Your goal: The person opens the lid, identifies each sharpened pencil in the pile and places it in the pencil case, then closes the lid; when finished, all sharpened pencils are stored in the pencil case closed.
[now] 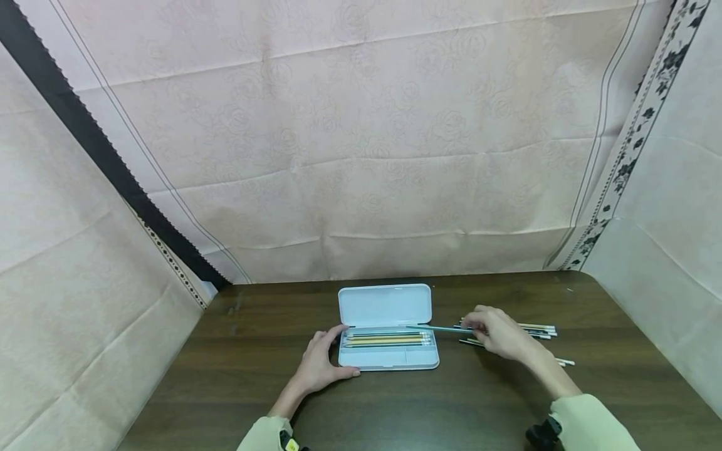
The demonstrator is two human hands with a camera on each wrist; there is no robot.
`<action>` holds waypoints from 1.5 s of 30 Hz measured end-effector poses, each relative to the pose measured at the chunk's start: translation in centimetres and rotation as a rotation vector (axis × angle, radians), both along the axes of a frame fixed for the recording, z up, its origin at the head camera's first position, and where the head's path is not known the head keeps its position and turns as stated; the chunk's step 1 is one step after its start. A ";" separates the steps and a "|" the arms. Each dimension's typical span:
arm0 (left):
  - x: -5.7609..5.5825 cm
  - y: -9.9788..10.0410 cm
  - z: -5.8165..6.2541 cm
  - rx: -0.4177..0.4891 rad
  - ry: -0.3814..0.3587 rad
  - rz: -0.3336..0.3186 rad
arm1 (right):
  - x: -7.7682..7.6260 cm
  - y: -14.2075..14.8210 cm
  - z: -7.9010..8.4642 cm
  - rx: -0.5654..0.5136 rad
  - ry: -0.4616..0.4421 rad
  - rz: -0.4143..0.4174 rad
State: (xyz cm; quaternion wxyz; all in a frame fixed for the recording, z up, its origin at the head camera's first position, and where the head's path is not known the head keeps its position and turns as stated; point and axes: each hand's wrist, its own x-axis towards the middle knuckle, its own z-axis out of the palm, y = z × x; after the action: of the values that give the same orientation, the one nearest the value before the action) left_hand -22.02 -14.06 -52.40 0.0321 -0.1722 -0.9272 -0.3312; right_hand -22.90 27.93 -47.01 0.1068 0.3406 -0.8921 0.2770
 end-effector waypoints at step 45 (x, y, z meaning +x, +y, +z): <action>0.2 -0.1 0.0 0.008 0.004 0.000 | -1.9 -7.9 -0.4 0.035 -0.077 0.092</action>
State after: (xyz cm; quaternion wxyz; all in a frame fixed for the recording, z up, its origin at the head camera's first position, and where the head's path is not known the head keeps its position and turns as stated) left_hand -21.84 -14.11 -52.40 0.0347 -0.1727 -0.9258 -0.3345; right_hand -24.80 19.99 -47.40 0.0535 0.3721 -0.8837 0.2790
